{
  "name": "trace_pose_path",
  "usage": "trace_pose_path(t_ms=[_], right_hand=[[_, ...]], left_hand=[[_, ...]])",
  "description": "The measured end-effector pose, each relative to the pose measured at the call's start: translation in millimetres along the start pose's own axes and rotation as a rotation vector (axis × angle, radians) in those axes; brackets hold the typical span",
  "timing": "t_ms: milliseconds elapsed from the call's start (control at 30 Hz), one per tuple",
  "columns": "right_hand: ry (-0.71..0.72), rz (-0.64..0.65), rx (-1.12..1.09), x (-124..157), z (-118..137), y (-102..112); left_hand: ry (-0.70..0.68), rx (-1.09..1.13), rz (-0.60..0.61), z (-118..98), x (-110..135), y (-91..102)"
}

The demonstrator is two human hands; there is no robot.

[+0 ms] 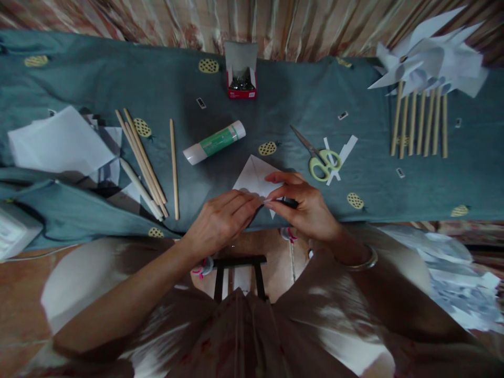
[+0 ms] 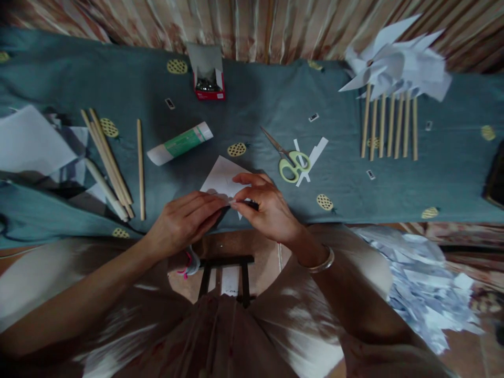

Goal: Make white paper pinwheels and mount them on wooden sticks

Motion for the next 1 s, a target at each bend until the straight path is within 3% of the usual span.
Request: trace_pose_path(t_ms=[333, 1000], right_hand=[[-0.058, -0.081, -0.007, -3.2, 1.5, -4.4], [-0.110, -0.146, 0.062, -5.3, 3.8, -11.5]], left_hand=[[-0.016, 0.032, 0.079, -0.4, -2.7, 0.3], [0.004, 0.019, 0.019, 1.5, -3.8, -6.8]])
Point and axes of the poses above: each hand's wrist, its own x-axis away from the middle knuckle, its own y-axis out of the back of the hand, z = x × y, the point moved 1 cm from there along -x, towards the middle knuckle, and after that the axes turned 11 degrees about y, right-handed, at the moved point
